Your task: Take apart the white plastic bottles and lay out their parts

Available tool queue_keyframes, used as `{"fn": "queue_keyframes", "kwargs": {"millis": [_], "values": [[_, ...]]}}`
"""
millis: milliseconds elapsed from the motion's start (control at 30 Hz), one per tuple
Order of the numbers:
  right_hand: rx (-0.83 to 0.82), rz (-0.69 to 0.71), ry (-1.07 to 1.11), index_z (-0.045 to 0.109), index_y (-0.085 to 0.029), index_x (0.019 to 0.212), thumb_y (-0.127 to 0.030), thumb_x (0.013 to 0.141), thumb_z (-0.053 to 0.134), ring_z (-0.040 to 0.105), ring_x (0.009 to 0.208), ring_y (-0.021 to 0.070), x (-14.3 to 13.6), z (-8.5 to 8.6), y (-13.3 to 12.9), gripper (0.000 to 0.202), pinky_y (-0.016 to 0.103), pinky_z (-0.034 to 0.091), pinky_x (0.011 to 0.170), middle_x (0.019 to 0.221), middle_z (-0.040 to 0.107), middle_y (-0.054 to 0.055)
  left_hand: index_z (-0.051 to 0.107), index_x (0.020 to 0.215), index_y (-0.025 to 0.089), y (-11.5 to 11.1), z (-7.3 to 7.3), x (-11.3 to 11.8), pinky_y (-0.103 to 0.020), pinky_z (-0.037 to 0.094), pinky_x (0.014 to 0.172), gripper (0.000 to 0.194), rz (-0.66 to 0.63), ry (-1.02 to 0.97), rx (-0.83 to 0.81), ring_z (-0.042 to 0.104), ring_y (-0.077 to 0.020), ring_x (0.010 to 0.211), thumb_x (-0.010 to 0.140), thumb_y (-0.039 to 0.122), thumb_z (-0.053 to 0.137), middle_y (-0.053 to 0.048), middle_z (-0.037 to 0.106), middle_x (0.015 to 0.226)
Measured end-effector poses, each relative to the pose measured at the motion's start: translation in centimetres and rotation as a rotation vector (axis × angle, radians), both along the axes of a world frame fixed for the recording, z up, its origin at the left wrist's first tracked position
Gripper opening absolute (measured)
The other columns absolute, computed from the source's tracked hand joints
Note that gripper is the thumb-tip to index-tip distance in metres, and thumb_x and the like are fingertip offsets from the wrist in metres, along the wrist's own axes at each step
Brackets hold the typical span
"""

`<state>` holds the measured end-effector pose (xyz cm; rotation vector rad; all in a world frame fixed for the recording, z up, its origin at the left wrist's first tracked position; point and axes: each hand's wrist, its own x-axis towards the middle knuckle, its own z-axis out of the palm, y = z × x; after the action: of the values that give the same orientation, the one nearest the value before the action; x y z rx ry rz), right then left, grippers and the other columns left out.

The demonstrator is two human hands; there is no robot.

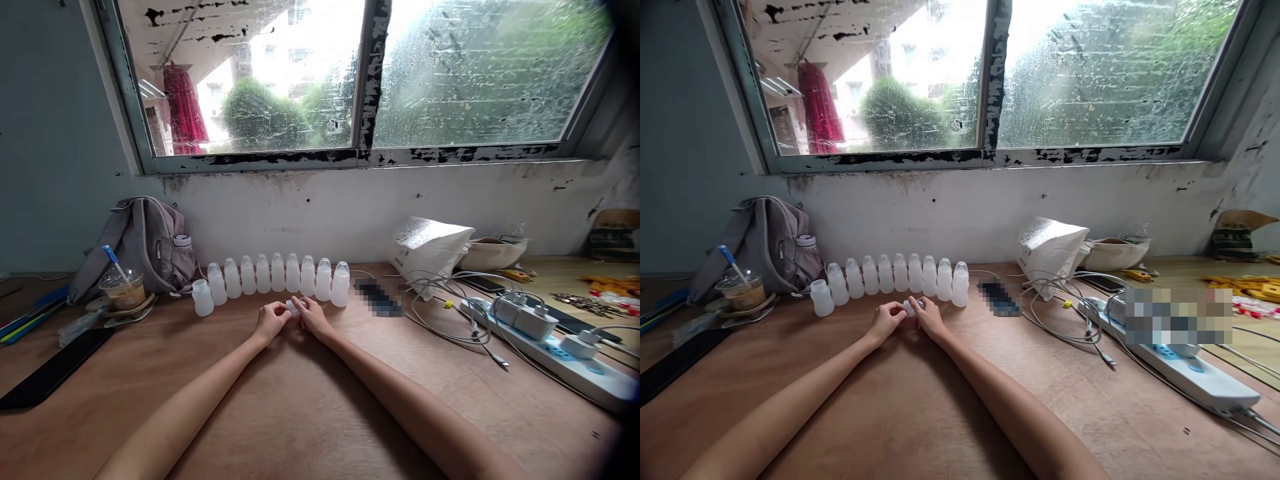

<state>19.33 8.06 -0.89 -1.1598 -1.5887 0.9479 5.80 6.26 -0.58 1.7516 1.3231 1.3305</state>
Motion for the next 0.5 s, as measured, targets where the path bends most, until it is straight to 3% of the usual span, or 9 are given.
{"fn": "queue_keyframes", "kwargs": {"millis": [233, 500], "values": [[0.053, -0.100, -0.091, 0.042, -0.019, 0.058, -0.058, 0.074, 0.041, 0.044, 0.035, 0.0107, -0.08, 0.12, -0.05, 0.042, 0.022, 0.033, 0.040, 0.040, 0.047, -0.004, 0.060, 0.070, 0.016, -0.41, 0.42, 0.03, -0.022, 0.046, 0.056, 0.013, -0.003, 0.035, 0.033, 0.058, -0.0131, 0.058, 0.068, 0.022, 0.048, 0.000, 0.062, 0.060], [0.083, -0.078, -0.148, 0.046, -0.020, 0.062, -0.052, 0.077, 0.040, 0.048, 0.042, 0.0136, 0.11, 0.24, -0.21, 0.036, 0.023, 0.035, 0.045, 0.044, 0.050, -0.002, 0.055, 0.068, 0.016, -0.49, 0.40, 0.07, -0.021, 0.047, 0.052, 0.012, -0.064, -0.002, -0.035, 0.058, -0.0127, 0.053, 0.070, 0.025, 0.048, 0.001, 0.060, 0.058]]}}
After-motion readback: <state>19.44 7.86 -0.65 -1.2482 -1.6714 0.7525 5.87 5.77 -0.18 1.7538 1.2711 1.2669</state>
